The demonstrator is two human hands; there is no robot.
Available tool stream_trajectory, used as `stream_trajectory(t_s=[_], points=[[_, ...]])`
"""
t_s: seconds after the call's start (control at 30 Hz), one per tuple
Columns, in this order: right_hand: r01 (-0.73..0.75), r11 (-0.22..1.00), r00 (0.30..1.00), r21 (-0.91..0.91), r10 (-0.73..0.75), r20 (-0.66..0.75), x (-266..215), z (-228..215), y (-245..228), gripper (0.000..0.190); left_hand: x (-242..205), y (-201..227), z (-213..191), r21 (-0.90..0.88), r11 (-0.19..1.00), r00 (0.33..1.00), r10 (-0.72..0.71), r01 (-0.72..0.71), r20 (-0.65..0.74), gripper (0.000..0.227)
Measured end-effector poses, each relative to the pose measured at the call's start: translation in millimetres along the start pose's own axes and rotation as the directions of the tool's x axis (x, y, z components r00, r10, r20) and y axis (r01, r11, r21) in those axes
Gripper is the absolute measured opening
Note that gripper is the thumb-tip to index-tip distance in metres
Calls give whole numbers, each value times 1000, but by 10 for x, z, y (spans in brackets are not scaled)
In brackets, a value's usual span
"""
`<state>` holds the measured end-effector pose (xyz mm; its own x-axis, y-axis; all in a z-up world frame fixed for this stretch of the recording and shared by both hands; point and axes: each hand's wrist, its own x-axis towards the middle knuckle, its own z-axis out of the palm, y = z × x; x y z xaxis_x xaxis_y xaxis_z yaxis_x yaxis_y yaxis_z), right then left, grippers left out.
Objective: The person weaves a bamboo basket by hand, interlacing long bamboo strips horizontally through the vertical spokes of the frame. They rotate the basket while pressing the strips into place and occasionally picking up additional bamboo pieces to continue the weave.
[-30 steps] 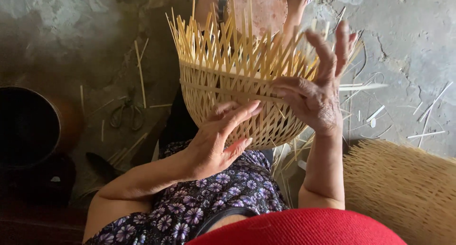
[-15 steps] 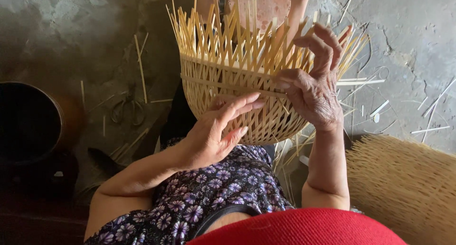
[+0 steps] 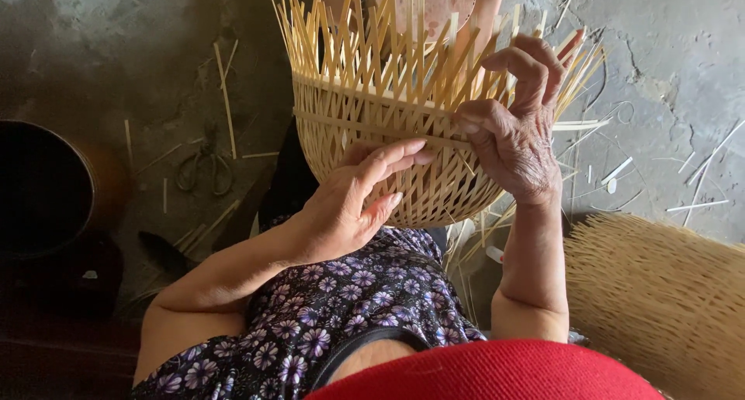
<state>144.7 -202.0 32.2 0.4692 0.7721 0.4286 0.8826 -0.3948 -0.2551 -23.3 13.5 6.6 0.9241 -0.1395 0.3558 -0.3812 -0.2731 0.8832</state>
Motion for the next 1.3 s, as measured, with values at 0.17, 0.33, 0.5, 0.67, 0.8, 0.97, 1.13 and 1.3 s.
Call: stream_trajectory(t_s=[0.17,0.33,0.5,0.67,0.8,0.97,1.13,1.3], points=[[-8,1000,1000,1,8,-2,-6,3,-7,16,24,19,-19,36,999,1000,17,-16,-2,72],[-55,982,980,183,88,-178,81,-1,30,18,88,25,-64,151,987,995,65,-54,-70,46],[-154,988,916,-7,141,-374,23,-184,78,6,526,-198,58,520,849,906,285,-88,-313,28],[-94,990,987,-105,79,-140,143,-260,-45,11,832,-355,104,551,829,937,263,-97,-231,34],[-147,974,989,-169,150,3,287,-367,-251,15,864,-398,82,433,890,930,271,-144,-247,40],[-154,954,986,-259,165,19,377,-411,-336,19,853,-417,103,518,848,927,275,-109,-256,42],[-149,983,988,-111,152,21,334,-398,-241,18,905,-357,115,533,843,938,233,-65,-255,42],[-163,971,985,-176,169,19,390,-352,-253,22,878,-405,69,365,920,934,247,-143,-258,25]])
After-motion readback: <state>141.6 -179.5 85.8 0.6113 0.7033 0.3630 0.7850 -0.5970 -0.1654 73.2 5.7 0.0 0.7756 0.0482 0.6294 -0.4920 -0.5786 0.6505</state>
